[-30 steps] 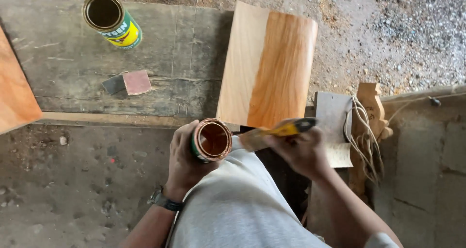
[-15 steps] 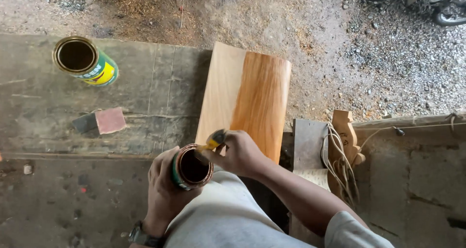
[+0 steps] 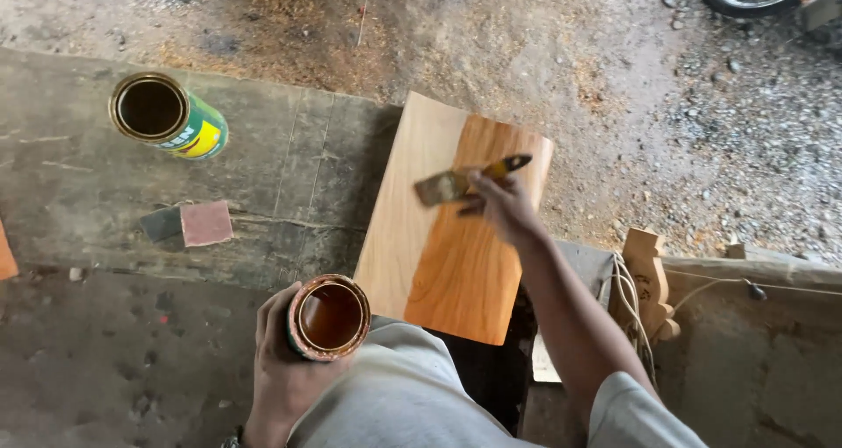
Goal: The person applies a dark wood stain to a rectangular wooden board using a brush. They dip the brush into a small container of stain and spread it evenly across the surface of the board, then flip the board over to stain the other side.
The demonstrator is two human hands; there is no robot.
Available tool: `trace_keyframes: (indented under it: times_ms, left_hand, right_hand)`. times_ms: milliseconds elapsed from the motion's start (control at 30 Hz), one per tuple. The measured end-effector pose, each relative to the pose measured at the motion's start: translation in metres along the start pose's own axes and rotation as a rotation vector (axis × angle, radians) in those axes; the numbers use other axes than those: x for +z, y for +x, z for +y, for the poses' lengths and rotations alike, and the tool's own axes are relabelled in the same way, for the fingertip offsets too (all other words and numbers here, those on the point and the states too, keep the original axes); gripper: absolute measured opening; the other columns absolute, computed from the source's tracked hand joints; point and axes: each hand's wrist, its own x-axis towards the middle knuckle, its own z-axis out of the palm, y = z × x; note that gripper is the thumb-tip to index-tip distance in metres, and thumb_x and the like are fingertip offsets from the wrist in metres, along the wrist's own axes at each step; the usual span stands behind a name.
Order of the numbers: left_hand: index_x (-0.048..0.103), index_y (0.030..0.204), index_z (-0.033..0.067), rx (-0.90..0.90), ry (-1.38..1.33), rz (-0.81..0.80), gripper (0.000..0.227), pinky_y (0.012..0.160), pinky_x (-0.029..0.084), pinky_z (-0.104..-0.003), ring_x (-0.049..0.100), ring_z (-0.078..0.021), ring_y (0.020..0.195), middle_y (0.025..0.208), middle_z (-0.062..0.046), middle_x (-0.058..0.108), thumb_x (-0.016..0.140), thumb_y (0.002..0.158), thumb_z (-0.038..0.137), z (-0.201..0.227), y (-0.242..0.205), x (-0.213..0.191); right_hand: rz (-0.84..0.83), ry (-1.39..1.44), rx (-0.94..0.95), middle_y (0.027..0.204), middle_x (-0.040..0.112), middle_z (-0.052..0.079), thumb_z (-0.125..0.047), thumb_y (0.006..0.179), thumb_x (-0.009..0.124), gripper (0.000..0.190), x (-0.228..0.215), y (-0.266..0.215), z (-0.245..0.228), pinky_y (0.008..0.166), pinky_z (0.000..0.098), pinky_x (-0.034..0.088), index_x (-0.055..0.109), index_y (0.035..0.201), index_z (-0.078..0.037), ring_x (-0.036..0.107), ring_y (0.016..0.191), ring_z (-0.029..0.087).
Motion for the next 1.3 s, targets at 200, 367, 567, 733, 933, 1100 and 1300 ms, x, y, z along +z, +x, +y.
trace_keyframes:
  times_ms: [200, 367, 567, 733, 933, 1100, 1300]
  left_hand:
    - [0.062, 0.171, 0.0003, -0.011, -0.033, 0.073, 0.134, 0.125, 0.068, -0.045, 0.072, -0.0337, 0.151, 0.164, -0.016, 0.066, 0.126, 0.058, 0.034, -0.003, -0.011, 0.001]
    - [0.067, 0.164, -0.0018, 0.011, 0.041, 0.108, 0.122, 0.123, 0.067, -0.044, 0.074, -0.0350, 0.146, 0.159, -0.017, 0.070, 0.124, 0.060, 0.031, -0.008, -0.004, -0.008]
    - [0.074, 0.150, -0.0074, 0.049, 0.099, 0.217, 0.113, 0.118, 0.069, -0.040, 0.080, -0.0321, 0.134, 0.147, -0.017, 0.078, 0.127, 0.062, 0.040, 0.000, 0.000, -0.015]
    - [0.073, 0.154, -0.0056, 0.000, 0.084, 0.174, 0.119, 0.116, 0.070, -0.042, 0.080, -0.0325, 0.135, 0.151, -0.016, 0.077, 0.129, 0.057, 0.034, -0.005, -0.010, -0.018]
    - [0.072, 0.162, 0.0000, -0.124, 0.113, 0.127, 0.121, 0.116, 0.071, -0.045, 0.078, -0.0355, 0.142, 0.157, -0.015, 0.075, 0.121, 0.056, 0.032, -0.014, -0.020, -0.018]
    - [0.066, 0.163, -0.0067, -0.054, 0.048, 0.090, 0.119, 0.125, 0.067, -0.046, 0.075, -0.0385, 0.145, 0.157, -0.021, 0.072, 0.119, 0.063, 0.029, -0.023, -0.021, -0.021]
    - [0.064, 0.166, -0.0033, -0.060, -0.009, 0.088, 0.127, 0.124, 0.069, -0.044, 0.073, -0.0365, 0.149, 0.162, -0.019, 0.069, 0.123, 0.056, 0.021, -0.015, -0.015, -0.019]
  right_hand:
    - [-0.047, -1.091, -0.662, 0.144, 0.092, 0.004, -0.008, 0.124, 0.065, 0.036, 0.037, -0.008, -0.023, 0.070, 0.0317, 0.063, 0.086, 0.152, -0.019, 0.082, 0.088, 0.012]
    - [-0.372, -1.176, -0.842, 0.132, 0.093, 0.022, 0.000, 0.124, 0.060, 0.020, 0.095, -0.127, 0.044, 0.067, 0.0430, 0.077, 0.079, 0.120, -0.003, 0.092, 0.109, 0.032]
    - [-0.303, -1.004, -0.276, 0.113, 0.095, 0.005, -0.006, 0.115, 0.065, 0.023, 0.061, -0.078, 0.035, 0.079, 0.0430, 0.073, 0.086, 0.112, -0.014, 0.091, 0.094, 0.023]
    - [-0.068, -1.125, -0.462, 0.103, 0.089, 0.018, -0.001, 0.119, 0.058, 0.023, -0.002, 0.065, -0.021, 0.056, 0.0426, 0.068, 0.080, 0.113, 0.000, 0.085, 0.077, 0.028]
    - [-0.029, -1.279, -0.755, 0.123, 0.093, 0.008, 0.002, 0.132, 0.046, 0.049, 0.060, -0.021, -0.001, 0.056, 0.0342, 0.074, 0.083, 0.156, -0.019, 0.085, 0.080, 0.016]
    - [-0.499, -1.224, -0.675, 0.129, 0.095, 0.020, 0.000, 0.123, 0.071, 0.009, 0.117, -0.165, 0.053, 0.044, 0.0339, 0.071, 0.080, 0.125, 0.000, 0.086, 0.064, 0.018]
    - [-0.235, -0.896, -0.087, 0.112, 0.095, 0.009, 0.004, 0.102, 0.059, 0.031, 0.031, -0.054, 0.044, 0.083, 0.0419, 0.073, 0.085, 0.113, -0.007, 0.090, 0.102, 0.021]
